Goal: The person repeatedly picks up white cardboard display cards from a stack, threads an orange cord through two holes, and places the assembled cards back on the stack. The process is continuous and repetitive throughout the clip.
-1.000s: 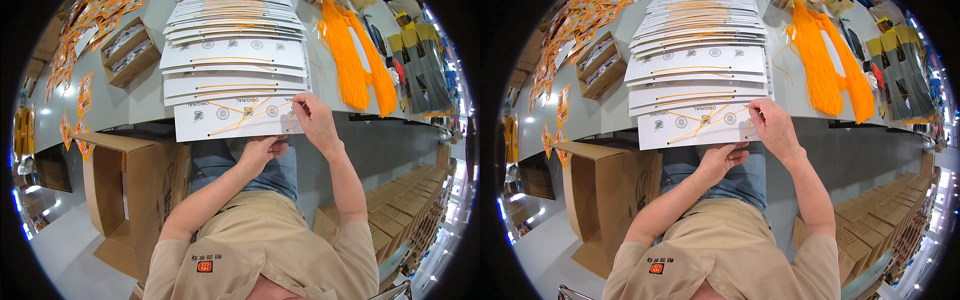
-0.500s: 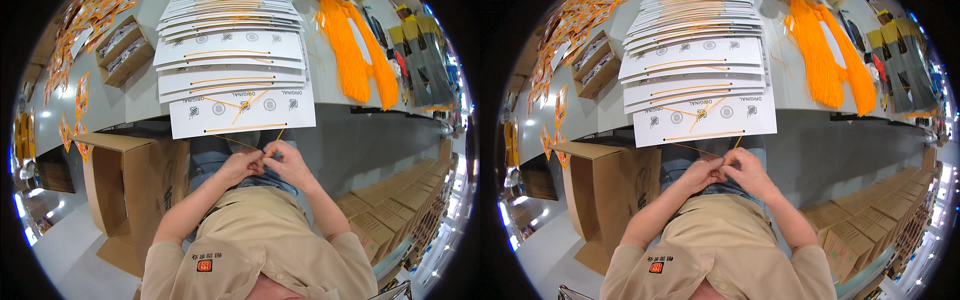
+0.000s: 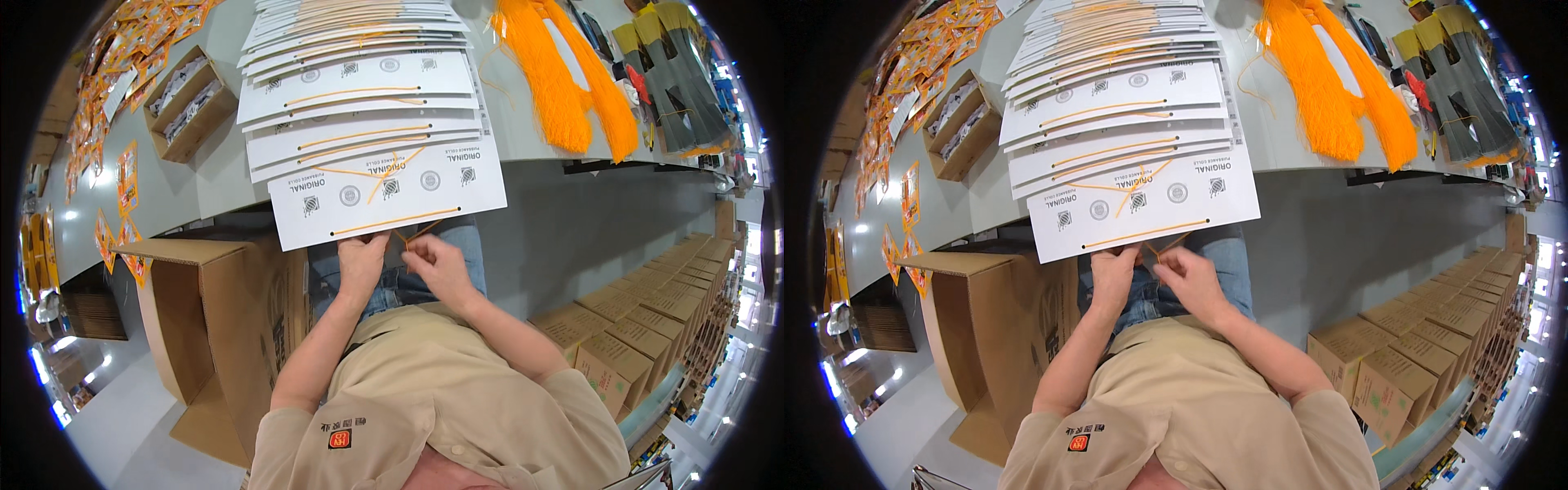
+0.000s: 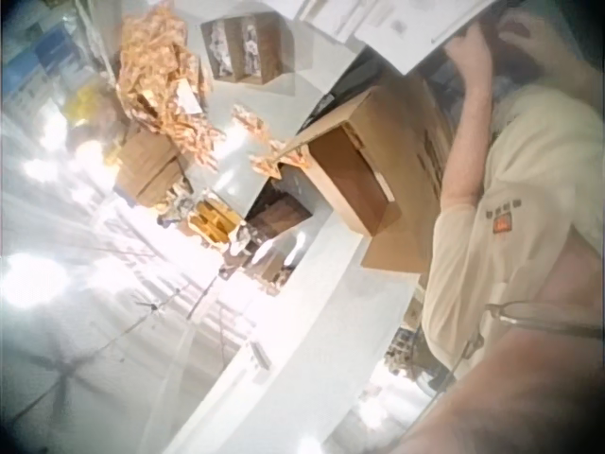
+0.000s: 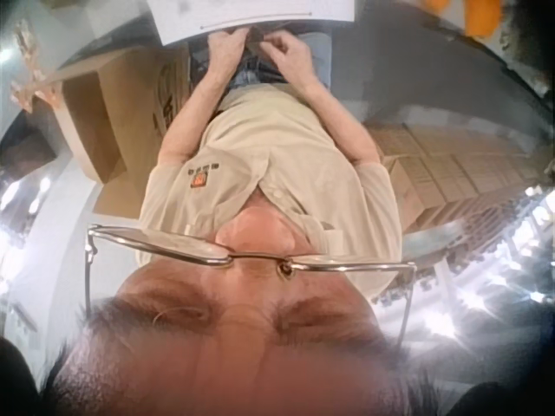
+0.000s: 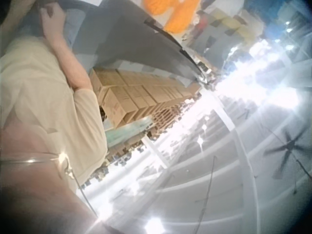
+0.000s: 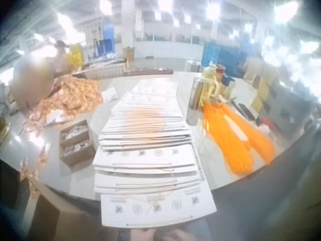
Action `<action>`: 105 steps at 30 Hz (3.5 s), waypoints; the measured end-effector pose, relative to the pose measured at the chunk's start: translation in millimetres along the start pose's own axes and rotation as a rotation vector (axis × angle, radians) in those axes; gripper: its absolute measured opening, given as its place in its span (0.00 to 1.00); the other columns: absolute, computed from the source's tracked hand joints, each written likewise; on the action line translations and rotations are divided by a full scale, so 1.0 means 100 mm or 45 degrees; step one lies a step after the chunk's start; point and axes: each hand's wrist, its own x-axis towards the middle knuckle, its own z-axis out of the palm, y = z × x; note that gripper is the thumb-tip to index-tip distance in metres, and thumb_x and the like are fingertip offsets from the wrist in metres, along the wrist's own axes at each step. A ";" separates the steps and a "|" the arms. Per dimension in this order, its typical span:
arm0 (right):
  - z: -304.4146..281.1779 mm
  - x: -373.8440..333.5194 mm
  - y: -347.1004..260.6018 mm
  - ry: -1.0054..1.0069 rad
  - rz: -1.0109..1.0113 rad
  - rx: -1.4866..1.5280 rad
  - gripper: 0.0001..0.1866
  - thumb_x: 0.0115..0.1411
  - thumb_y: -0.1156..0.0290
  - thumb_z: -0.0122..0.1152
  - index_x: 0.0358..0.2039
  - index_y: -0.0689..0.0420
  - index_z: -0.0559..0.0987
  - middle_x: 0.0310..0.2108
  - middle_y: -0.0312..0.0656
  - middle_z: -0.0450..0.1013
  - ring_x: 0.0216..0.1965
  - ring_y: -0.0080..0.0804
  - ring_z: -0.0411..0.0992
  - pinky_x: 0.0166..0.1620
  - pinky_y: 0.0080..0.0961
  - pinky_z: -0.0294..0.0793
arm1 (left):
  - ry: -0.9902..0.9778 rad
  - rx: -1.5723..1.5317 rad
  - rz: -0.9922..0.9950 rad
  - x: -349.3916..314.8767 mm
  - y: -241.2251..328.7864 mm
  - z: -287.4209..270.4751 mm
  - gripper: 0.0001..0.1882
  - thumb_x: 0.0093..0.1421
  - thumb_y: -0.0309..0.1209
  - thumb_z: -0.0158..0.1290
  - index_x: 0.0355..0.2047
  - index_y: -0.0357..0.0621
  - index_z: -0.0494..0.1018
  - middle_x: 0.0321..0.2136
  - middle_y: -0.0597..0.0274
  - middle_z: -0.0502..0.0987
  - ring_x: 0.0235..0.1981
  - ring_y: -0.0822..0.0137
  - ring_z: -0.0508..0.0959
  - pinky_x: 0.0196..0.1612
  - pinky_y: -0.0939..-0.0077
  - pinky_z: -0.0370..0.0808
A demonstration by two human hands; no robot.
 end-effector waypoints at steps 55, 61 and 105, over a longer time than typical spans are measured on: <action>-2.06 1.05 -0.58 0.149 -0.749 -1.642 0.07 0.58 0.71 0.59 0.30 0.62 0.73 0.31 0.51 0.75 0.36 0.54 0.76 0.39 0.47 0.75 | -0.224 1.436 1.550 0.33 1.23 -0.20 0.02 0.55 0.24 0.61 0.29 0.43 0.78 0.34 0.58 0.81 0.33 0.57 0.81 0.36 0.64 0.76; -1.80 0.76 -1.12 0.353 -0.798 -1.020 0.05 0.62 0.77 0.56 0.39 0.62 0.72 0.29 0.44 0.73 0.32 0.39 0.75 0.37 0.32 0.75 | -0.265 1.333 1.458 -0.22 0.88 -0.21 0.10 0.53 0.29 0.65 0.36 0.43 0.80 0.38 0.59 0.82 0.43 0.57 0.82 0.44 0.64 0.78; 0.47 0.82 -1.13 -0.352 -0.680 -0.958 0.06 0.65 0.74 0.53 0.40 0.61 0.70 0.22 0.55 0.75 0.27 0.57 0.76 0.31 0.47 0.74 | -0.174 -0.552 0.194 -0.08 0.05 -0.63 0.20 0.71 0.21 0.41 0.62 0.37 0.62 0.54 0.54 0.74 0.52 0.62 0.78 0.56 0.62 0.79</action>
